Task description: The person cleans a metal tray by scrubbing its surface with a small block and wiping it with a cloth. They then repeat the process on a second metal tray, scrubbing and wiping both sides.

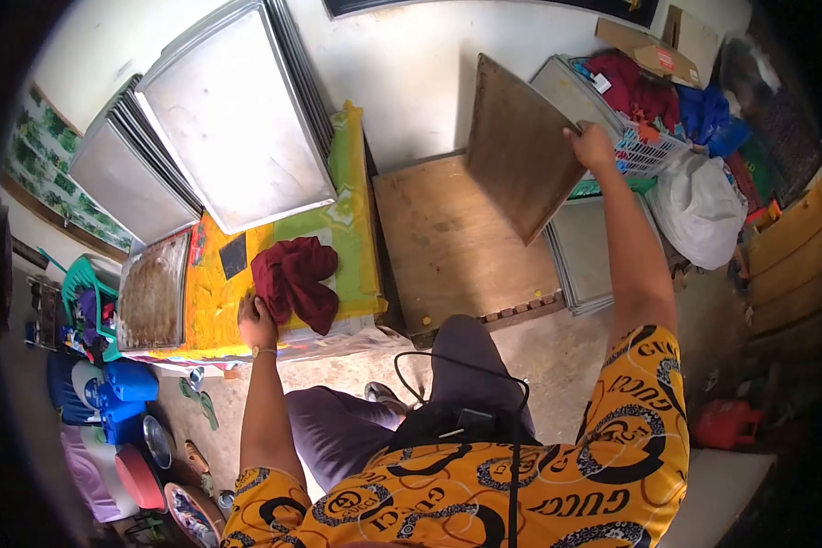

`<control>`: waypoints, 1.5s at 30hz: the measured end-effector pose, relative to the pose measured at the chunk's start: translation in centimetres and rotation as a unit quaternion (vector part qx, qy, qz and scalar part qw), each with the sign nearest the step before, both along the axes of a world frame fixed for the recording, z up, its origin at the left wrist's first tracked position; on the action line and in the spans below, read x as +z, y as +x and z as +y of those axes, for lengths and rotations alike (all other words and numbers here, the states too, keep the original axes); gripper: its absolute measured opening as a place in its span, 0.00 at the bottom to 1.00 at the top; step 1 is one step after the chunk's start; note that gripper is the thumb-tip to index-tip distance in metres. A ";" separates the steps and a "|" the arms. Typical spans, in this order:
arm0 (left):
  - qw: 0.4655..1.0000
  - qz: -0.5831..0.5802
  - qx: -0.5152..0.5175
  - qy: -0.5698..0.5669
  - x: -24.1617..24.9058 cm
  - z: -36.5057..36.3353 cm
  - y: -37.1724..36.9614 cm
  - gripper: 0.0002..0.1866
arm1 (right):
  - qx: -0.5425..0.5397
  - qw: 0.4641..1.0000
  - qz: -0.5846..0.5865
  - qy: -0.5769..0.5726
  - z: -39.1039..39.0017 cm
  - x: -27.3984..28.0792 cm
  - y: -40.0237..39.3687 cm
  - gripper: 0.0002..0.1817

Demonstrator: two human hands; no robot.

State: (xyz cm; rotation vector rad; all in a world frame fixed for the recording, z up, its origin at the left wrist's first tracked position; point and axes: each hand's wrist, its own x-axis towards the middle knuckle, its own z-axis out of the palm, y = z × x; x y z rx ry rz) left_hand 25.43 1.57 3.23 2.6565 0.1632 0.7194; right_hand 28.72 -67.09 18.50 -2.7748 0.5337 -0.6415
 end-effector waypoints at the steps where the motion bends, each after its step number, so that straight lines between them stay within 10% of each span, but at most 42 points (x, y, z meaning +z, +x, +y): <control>1: 1.000 0.004 0.002 -0.004 0.0 -0.1 0.0 0.17 | 0.007 1.000 -0.012 -0.010 -1.0 -0.5 0.9 0.23; 9: 1.000 0.014 0.006 -0.010 0.4 -0.3 0.0 0.16 | -0.265 0.956 0.086 0.089 -6.5 -6.2 1.7 0.20; 15: 0.999 0.014 0.016 0.026 0.3 -0.6 0.2 0.18 | -0.201 0.973 0.053 0.095 -6.4 -11.9 -1.3 0.22; 20: 1.000 0.009 0.019 0.020 0.2 -0.5 0.2 0.18 | -0.038 0.903 -0.054 0.424 -0.7 -10.8 -3.4 0.18; 26: 1.000 0.007 0.005 -0.027 0.1 0.2 0.1 0.17 | -0.005 0.817 -0.212 0.536 6.6 -5.8 -11.0 0.10; 30: 0.986 0.028 0.004 -0.163 -1.1 1.4 0.8 0.20 | -0.044 0.870 -0.182 0.455 6.4 -0.9 -22.0 0.11; 36: 0.866 -0.084 -0.038 -0.491 1.8 -1.5 -3.2 0.23 | -0.068 0.760 -0.287 0.580 7.6 5.8 -36.3 0.25; 38: 0.912 -0.066 -0.068 -0.399 2.7 -4.3 -7.9 0.25 | 0.056 0.814 -0.300 0.495 7.3 5.3 -38.3 0.27; 40: 0.847 -0.060 -0.206 -0.486 1.8 -7.9 -12.3 0.30 | 0.107 0.803 -0.310 0.498 9.0 5.8 -37.8 0.29; 44: 0.487 0.095 -0.336 -0.800 5.0 -12.7 -21.8 0.40 | 0.054 0.691 -0.297 0.657 13.5 4.2 -32.8 0.28; 45: 0.469 0.107 -0.373 -0.793 5.8 -11.9 -22.8 0.40 | 0.102 0.684 -0.252 0.677 15.9 4.3 -30.9 0.27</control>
